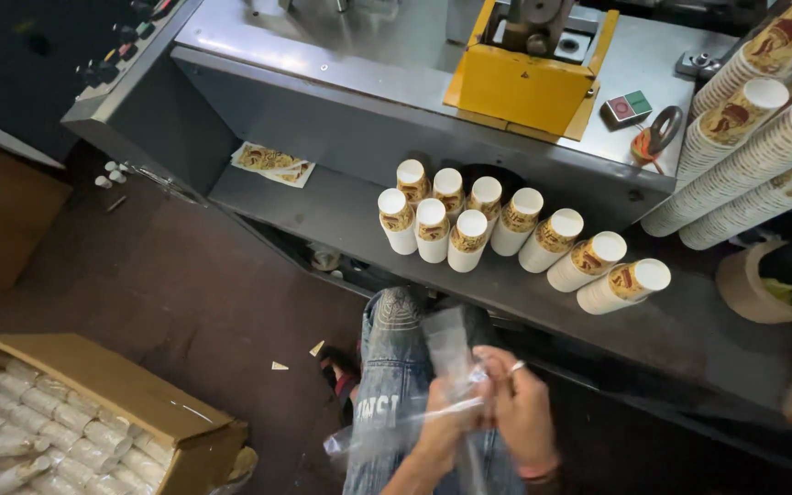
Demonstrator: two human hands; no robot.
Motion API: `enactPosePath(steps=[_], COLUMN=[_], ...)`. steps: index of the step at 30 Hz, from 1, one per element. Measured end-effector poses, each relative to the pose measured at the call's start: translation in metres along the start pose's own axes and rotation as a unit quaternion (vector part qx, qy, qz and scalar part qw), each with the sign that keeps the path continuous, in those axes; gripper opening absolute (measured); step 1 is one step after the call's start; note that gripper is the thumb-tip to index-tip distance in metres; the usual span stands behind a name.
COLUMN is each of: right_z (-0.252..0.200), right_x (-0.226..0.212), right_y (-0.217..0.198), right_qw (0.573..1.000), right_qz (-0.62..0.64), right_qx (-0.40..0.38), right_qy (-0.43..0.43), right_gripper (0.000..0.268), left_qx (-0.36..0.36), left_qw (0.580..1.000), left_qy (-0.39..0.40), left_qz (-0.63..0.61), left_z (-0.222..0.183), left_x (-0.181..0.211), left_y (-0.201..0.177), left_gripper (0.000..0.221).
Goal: Organizing paper cups on a workstation and then placing them into individual plastic sleeves for packaging.
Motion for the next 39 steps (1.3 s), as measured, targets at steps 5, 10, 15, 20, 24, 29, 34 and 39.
enactPosePath(steps=[5, 10, 15, 20, 24, 29, 34, 39], right_z=[-0.009, -0.006, -0.029, -0.08, -0.055, 0.023, 0.064, 0.104], right_x=[0.007, 0.053, 0.057, 0.108, 0.042, -0.074, -0.151, -0.038], right_y=[-0.004, -0.042, -0.037, -0.061, -0.082, -0.143, -0.13, -0.178], right_qw=[0.941, 0.994, 0.927, 0.901, 0.9, 0.993, 0.904, 0.866], right_qz=[-0.322, 0.027, 0.266, 0.061, -0.034, 0.041, -0.242, -0.428], right_qx=[0.107, -0.026, -0.165, -0.29, -0.362, -0.082, 0.218, 0.115], right_qy=[-0.01, 0.101, 0.208, 0.316, 0.241, -0.069, -0.277, -0.231], right_gripper=[0.03, 0.029, 0.028, 0.02, 0.027, 0.012, 0.008, 0.023], left_qx=[0.05, -0.034, -0.078, -0.331, -0.462, -0.221, -0.114, 0.083], left_qw=[0.973, 0.971, 0.964, 0.827, 0.696, 0.952, 0.974, 0.99], left_qy=[0.03, -0.153, -0.095, -0.048, -0.009, -0.073, 0.089, 0.118], left_qz=[0.224, 0.183, 0.237, 0.451, 0.549, 0.2, 0.173, -0.006], left_z=[-0.008, 0.013, 0.004, -0.021, -0.024, 0.027, 0.064, 0.083], left_x=[0.043, -0.017, 0.004, -0.024, -0.006, 0.058, 0.041, -0.028], left_y=[0.034, -0.037, -0.018, -0.009, 0.041, 0.188, 0.251, 0.176], left_gripper=[0.017, 0.014, 0.019, 0.021, 0.022, 0.026, 0.024, 0.026])
Point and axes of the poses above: each hand's wrist, its own z-axis towards the middle knuckle, its own y-axis out of the palm, x = y × z, the point moved 5 cm from there along z, towards the middle knuckle, and after that the axes turned 3 degrees about y, right-handed, at the moved point
